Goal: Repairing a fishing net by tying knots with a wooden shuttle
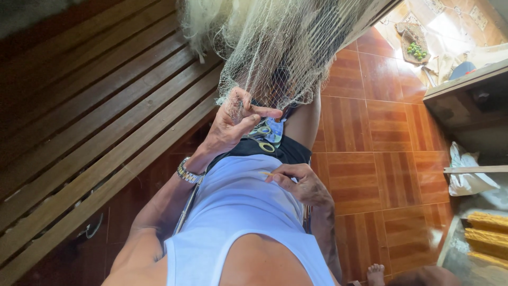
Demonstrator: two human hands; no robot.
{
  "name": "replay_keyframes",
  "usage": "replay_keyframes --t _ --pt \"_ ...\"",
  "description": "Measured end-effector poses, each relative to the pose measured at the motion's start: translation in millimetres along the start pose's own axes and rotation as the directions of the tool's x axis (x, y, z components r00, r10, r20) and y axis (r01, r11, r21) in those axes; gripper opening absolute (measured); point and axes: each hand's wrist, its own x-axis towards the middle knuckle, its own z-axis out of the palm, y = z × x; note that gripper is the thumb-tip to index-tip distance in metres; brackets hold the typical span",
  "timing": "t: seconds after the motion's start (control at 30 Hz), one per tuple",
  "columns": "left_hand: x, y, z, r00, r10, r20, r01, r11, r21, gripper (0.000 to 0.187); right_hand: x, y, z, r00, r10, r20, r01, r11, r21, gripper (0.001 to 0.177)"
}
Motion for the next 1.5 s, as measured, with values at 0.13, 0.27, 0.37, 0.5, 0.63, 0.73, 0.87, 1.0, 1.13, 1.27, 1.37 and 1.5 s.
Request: replay_keyframes --t 0.13,0.27,0.37,0.5,0.63,0.73,0.87,1.0,1.13,1.27,1.37,1.5 --pt "1.1 2.5 3.0 1.000 -0.005 0.006 0.005 1.000 0.006 0.030 5.1 -8.6 3.3 1.000 0.009 0.009 -0.009 1.000 0.012 0.016" --pt "4.8 15.4 14.8 0.999 -0.019 -0.041 0.022 0.998 0.061 0.032 4.7 -8.8 4.9 0.999 0.041 0.034 -0.041 0.999 -0.006 0.017" --pt "4.6 15.0 15.1 0.998 -0.033 -0.055 0.037 0.996 0.080 0.034 4.4 -5.0 6.9 0.998 0.040 0.042 -0.040 0.999 -0.009 0.016" --pt "3.7 10.2 12.0 0.997 -0.045 -0.063 0.052 0.992 0.119 0.037 3.2 -1.8 8.3 0.998 0.033 0.060 -0.033 0.999 -0.013 0.015" --pt "2.4 8.9 10.3 0.996 -0.038 -0.081 0.048 0.991 0.123 0.040 5.8 -7.2 12.5 0.997 0.035 0.062 -0.036 0.999 0.021 0.015" --pt "2.3 7.7 8.7 0.996 -0.036 -0.079 0.045 0.992 0.115 0.041 6.3 -5.3 12.9 0.998 0.017 0.060 -0.018 0.999 0.027 0.015" --pt "3.0 7.9 10.5 0.995 -0.028 -0.098 0.042 0.989 0.143 0.036 5.3 3.1 9.9 0.999 0.012 0.046 -0.012 1.000 0.010 0.014" --pt "4.5 13.6 17.3 0.991 -0.023 -0.129 0.046 0.983 0.175 0.033 6.5 4.7 9.9 0.999 -0.038 0.019 0.039 0.999 -0.023 0.012" --pt "8.2 12.7 19.4 0.991 -0.017 -0.135 0.046 0.975 0.219 0.032 4.4 3.7 13.6 0.997 -0.072 0.024 0.073 0.996 -0.045 0.008" --pt "9.0 12.4 19.6 0.985 -0.016 -0.171 0.059 0.967 0.247 0.035 2.6 -3.8 19.5 0.993 -0.107 0.055 0.110 0.993 -0.039 0.007" --pt "10.4 9.8 19.4 0.986 0.015 -0.165 0.032 0.960 0.277 0.038 4.0 -9.5 21.5 0.992 -0.096 0.081 0.106 0.985 -0.139 0.009" --pt "7.4 -4.2 4.6 0.989 0.013 -0.150 0.029 0.961 0.274 0.045 6.4 -26.0 26.3 0.993 -0.039 0.109 0.070 0.953 -0.293 0.015"
